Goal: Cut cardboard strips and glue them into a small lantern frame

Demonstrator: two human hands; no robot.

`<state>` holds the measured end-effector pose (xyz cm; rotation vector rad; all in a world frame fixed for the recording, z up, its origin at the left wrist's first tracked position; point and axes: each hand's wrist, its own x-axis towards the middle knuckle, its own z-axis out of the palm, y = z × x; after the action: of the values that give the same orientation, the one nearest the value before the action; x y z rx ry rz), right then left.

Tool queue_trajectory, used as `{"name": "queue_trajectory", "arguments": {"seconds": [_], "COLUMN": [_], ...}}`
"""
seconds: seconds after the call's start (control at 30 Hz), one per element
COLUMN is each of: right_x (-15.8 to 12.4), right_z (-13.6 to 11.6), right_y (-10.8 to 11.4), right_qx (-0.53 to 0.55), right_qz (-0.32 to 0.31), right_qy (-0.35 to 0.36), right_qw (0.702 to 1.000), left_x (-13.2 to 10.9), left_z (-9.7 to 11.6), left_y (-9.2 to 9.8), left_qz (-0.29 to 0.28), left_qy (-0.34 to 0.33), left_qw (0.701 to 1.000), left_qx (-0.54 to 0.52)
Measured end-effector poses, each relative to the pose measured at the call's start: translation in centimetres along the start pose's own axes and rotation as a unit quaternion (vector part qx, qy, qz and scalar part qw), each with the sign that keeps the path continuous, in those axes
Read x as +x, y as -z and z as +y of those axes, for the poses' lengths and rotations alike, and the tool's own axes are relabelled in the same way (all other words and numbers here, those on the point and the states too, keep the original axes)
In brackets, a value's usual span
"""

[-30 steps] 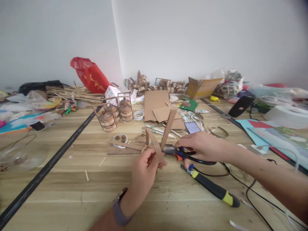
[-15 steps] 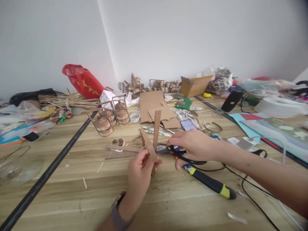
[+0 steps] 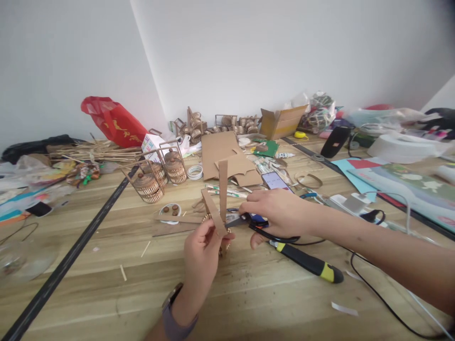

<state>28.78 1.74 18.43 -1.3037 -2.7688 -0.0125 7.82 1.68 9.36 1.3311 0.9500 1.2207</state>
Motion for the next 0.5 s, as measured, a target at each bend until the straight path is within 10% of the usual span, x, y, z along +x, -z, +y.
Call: {"name": "queue_trajectory", "arguments": {"seconds": [0.5], "right_x": [0.6], "right_z": [-0.6], "right_y": [1.2], "right_qx": [0.046], "right_qz": [-0.056], "right_qy": [-0.035], "right_qw": [0.997], "left_x": [-0.1], "left_z": [0.5], "left_y": [-0.1], "left_qz": [0.004], "left_qy": [0.008], "left_qw": [1.0], "left_qx": [0.004]}}
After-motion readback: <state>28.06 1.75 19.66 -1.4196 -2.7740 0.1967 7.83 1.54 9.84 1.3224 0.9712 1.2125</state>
